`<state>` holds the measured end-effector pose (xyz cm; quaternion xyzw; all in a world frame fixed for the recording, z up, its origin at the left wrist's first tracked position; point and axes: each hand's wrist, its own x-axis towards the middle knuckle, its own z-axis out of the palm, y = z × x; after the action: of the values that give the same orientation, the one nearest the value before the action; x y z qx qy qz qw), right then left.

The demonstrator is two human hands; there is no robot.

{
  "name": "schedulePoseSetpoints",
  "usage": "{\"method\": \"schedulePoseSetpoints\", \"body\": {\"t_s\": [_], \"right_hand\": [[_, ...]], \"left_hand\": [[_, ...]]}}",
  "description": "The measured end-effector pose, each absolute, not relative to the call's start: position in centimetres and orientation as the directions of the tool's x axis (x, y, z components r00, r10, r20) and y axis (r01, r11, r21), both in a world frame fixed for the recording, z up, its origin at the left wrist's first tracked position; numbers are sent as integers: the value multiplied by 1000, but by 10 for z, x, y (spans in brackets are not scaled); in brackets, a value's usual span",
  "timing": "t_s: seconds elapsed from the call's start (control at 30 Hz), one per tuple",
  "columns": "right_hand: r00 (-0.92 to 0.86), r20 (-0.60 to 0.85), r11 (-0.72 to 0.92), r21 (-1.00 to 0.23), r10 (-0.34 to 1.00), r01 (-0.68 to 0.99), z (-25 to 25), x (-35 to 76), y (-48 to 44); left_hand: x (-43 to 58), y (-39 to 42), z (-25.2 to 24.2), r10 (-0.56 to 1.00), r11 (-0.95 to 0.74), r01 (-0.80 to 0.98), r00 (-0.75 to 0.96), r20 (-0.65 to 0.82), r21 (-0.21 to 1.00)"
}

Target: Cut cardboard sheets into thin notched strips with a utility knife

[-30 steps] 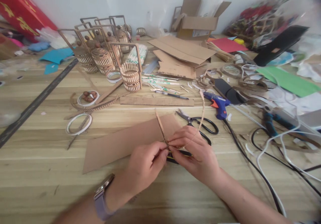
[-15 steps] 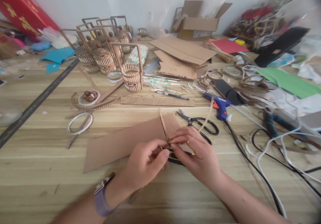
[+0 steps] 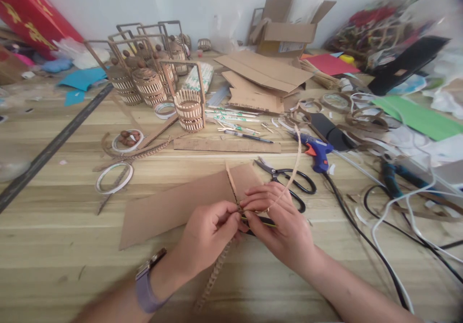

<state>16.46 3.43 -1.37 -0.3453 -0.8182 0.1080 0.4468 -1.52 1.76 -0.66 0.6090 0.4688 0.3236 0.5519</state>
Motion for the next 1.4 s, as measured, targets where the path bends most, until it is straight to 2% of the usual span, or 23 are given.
{"method": "schedulePoseSetpoints", "body": {"t_s": [0.3,0.57,0.73,0.93,1.07,1.27,1.4], "right_hand": [[-318,591,669,-619,742,411,-10,165,37],[-358,671,756,-518,649,400,-12,162,35],[-377,675,769,-500,634,398,-14,163,34],[-405,678,786,-478,613,392,-17,162,32],[-388,683,782,-485,618,391,-17,159,31],[-348,676,756,-524,649,393,-15,155,30],[-319,631,707,-610,707,359,-13,156,31]], "left_hand": [[-17,17,-7,914,107,150,375,-156,983],[-14,20,-3,895,309,-17,345,-284,951],[-12,25,-2,850,453,-159,373,-371,877],[-10,26,-6,799,570,-251,388,-459,782],[-10,26,-6,796,568,-233,400,-454,789],[-11,25,-5,874,420,-74,303,-381,904],[-11,24,-2,870,415,-80,325,-370,906]]}}
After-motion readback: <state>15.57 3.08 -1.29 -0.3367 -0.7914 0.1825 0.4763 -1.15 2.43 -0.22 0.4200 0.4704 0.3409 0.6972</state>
